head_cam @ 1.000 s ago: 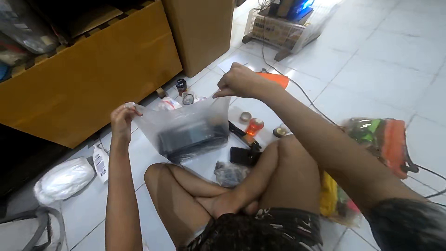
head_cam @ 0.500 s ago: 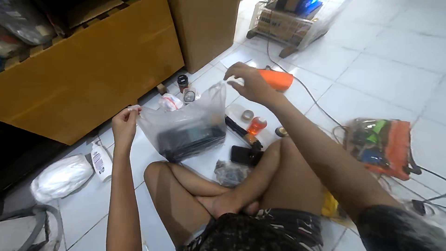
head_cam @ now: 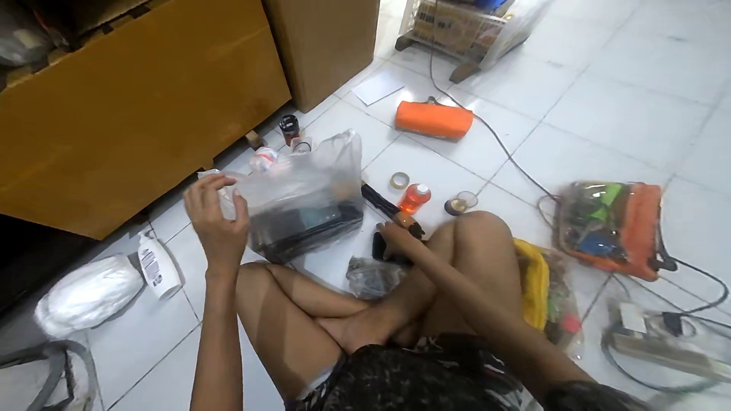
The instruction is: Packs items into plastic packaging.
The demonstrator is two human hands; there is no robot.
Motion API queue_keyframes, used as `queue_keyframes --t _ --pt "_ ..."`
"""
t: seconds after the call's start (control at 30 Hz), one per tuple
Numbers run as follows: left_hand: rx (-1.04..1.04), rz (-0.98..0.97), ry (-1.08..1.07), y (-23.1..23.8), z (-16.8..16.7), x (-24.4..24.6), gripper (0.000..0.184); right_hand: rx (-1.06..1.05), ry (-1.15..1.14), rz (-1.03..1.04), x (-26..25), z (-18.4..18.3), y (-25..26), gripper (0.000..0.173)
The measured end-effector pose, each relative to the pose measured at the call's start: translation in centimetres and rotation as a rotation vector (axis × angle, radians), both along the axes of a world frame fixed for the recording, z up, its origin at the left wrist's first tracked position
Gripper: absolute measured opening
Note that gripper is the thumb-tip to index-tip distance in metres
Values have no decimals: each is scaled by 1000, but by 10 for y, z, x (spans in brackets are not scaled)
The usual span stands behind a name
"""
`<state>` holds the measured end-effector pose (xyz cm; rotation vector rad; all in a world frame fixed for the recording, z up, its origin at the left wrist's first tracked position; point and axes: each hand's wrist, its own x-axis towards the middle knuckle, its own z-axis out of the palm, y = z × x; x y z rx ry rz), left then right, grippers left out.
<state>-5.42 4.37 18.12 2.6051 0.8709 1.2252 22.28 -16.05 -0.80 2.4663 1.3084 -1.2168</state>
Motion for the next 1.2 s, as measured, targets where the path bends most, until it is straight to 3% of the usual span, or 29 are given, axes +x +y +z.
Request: queue_keyframes --t 0.07,0.13,0.2,0.3,0.43,0.57,0.7,0.77,0.83,0.93,1.2 --pt "-3 57 -38 9 5 -10 28 -15 8 8 2 -8 -2 92" --pt "-6 63 -27 13 7 -17 28 -44 74 92 7 -17 -2 75" --pt "-23 -2 57 12 8 -20 28 -43 146 206 10 -16 -2 61" --pt "-71 -161 284 8 -1 -13 31 51 241 271 19 -1 -6 54" --pt "50 -232 392 -5 -21 15 46 520 295 143 44 36 -18 37" --pt "-94 -233 543 -3 -29 30 69 1077 427 -100 39 110 -19 21" --pt "-221 -285 673 -6 -23 20 12 1574 522 -177 5 201 3 27" --pt "-247 -391 605 -15 -20 11 10 1762 529 -136 -19 229 27 27" --pt "-239 -470 527 -25 -22 2 10 1849 505 -81 -39 234 59 27" --pt "-191 -492 474 -37 -28 -9 14 1640 421 61 -66 209 95 21" --pt "-42 -507 372 -61 -50 -24 13 469 233 480 -106 131 102 35"
